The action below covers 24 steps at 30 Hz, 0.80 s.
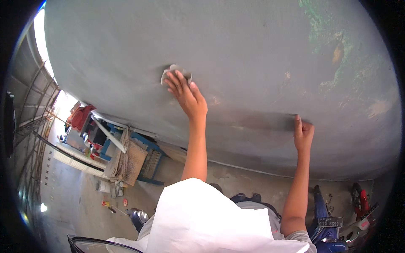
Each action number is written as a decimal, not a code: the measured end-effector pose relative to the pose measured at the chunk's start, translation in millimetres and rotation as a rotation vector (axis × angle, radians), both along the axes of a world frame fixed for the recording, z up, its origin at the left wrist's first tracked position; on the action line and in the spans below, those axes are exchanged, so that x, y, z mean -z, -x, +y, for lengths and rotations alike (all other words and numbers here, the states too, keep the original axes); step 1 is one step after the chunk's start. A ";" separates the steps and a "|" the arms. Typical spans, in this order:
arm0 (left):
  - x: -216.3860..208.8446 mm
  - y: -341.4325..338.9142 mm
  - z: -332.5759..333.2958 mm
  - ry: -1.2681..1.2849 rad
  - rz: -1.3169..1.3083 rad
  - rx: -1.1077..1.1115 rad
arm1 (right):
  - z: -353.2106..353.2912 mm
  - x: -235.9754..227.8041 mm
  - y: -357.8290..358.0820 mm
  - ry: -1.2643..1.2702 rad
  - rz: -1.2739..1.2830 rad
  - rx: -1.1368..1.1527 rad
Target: Sanding down a concrete wall by hand with sandpaper.
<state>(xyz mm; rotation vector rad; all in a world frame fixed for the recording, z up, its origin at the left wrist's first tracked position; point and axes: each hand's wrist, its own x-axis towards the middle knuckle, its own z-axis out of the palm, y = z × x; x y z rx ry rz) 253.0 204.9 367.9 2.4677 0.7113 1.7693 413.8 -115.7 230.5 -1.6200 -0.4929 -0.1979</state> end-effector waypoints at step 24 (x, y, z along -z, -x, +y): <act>-107.0 24.6 24.1 -0.070 0.072 -0.104 | 4.9 8.1 5.7 -0.012 -0.002 0.038</act>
